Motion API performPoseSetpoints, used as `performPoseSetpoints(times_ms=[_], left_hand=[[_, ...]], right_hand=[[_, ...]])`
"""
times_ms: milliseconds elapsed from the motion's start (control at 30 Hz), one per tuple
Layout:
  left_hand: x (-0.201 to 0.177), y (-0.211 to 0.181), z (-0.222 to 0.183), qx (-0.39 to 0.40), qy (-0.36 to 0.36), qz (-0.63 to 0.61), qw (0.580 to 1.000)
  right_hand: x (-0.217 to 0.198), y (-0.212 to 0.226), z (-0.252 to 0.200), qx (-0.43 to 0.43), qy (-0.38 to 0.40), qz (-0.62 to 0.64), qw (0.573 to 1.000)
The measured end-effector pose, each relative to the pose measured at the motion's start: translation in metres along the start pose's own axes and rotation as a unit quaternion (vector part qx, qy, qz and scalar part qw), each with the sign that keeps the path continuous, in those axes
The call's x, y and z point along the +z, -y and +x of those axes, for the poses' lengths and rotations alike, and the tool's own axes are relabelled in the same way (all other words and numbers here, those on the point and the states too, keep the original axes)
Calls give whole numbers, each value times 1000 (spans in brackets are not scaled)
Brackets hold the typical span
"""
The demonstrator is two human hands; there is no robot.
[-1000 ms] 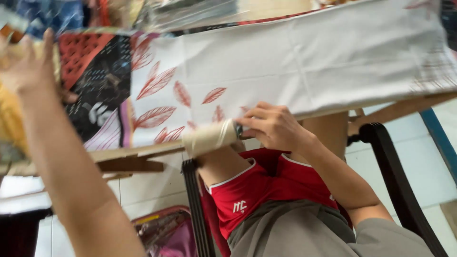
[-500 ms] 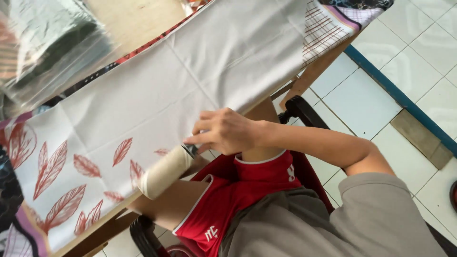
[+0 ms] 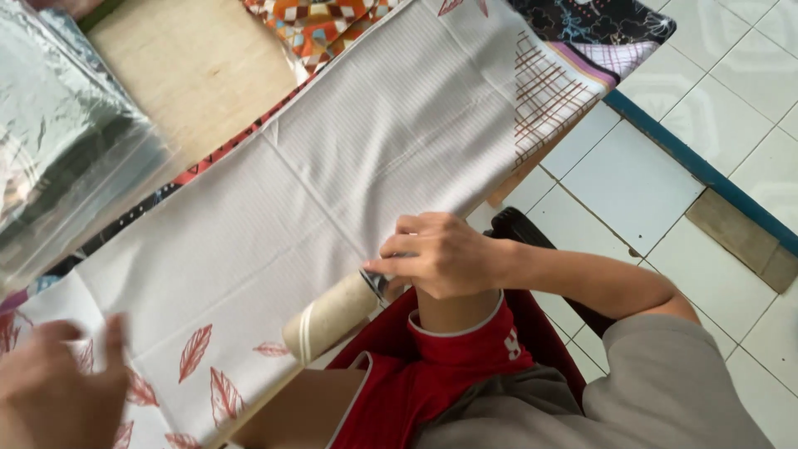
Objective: Using a lint roller to remove lint and debris from a piece of patterned fabric on a table.
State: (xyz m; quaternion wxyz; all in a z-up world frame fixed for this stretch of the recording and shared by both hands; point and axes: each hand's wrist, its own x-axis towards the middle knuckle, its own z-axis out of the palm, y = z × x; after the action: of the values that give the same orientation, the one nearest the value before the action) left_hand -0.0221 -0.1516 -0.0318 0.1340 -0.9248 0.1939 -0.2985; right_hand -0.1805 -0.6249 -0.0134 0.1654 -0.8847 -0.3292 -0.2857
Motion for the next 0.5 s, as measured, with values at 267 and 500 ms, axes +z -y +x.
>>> performPoseSetpoints(times_ms=[267, 500], left_hand=[[29, -108, 87, 48, 136, -126, 981], [51, -117, 88, 5, 155, -184, 971]], right_hand=[[-11, -17, -9, 19, -5, 70, 997], [-2, -33, -21, 75, -30, 4, 997]])
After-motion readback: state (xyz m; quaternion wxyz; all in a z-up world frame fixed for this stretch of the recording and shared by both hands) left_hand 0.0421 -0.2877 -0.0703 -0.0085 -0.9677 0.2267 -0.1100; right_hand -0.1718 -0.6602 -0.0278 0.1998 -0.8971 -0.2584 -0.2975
